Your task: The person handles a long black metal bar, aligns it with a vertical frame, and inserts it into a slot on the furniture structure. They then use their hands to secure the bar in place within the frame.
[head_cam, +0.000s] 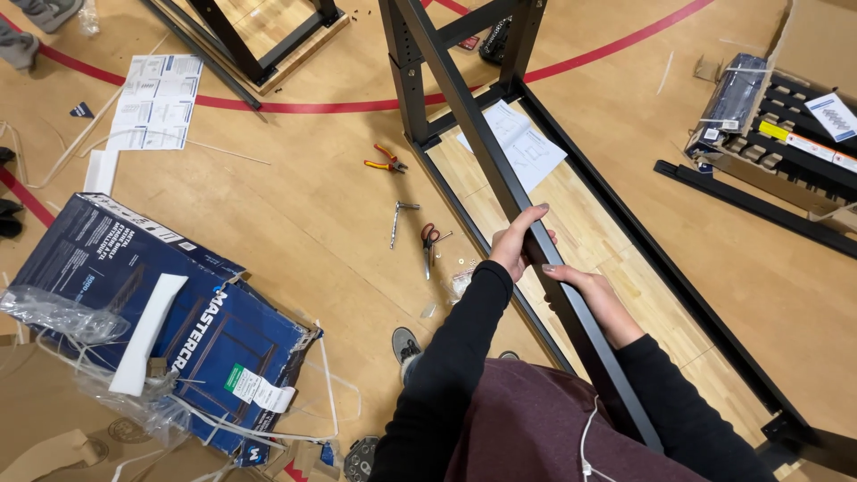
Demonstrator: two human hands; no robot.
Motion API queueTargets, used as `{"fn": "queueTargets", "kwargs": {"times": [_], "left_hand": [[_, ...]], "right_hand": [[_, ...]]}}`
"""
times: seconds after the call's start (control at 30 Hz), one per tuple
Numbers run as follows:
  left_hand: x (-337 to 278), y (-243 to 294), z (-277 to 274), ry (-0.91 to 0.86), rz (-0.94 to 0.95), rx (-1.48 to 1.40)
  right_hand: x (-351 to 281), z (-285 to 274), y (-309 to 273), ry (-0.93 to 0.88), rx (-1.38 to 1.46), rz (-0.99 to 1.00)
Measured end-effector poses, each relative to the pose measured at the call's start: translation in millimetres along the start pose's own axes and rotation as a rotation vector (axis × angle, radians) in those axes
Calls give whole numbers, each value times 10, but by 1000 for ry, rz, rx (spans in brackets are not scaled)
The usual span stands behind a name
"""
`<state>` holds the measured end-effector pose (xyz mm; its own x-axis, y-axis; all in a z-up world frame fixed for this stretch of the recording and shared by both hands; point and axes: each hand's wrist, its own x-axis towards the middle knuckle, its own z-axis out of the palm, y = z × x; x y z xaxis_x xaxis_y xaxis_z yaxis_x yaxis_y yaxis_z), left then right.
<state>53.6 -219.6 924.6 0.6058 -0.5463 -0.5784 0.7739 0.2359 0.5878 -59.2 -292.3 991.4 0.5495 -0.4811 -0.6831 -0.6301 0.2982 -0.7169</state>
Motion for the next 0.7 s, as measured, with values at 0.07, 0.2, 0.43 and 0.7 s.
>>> {"fn": "queueTargets", "kwargs": {"times": [0.07, 0.2, 0.43, 0.7], "left_hand": [[-28, 37, 43, 8, 3, -3], [-31, 95, 77, 34, 24, 9], [-4, 96, 52, 28, 8, 19], [46, 41, -32, 22, -22, 5]], "right_hand": [[92, -24, -10, -6, -11, -14], [427, -88, 121, -11, 20, -41], [139, 18, -43, 15, 29, -42], [-53, 75, -80, 20, 28, 1]]}}
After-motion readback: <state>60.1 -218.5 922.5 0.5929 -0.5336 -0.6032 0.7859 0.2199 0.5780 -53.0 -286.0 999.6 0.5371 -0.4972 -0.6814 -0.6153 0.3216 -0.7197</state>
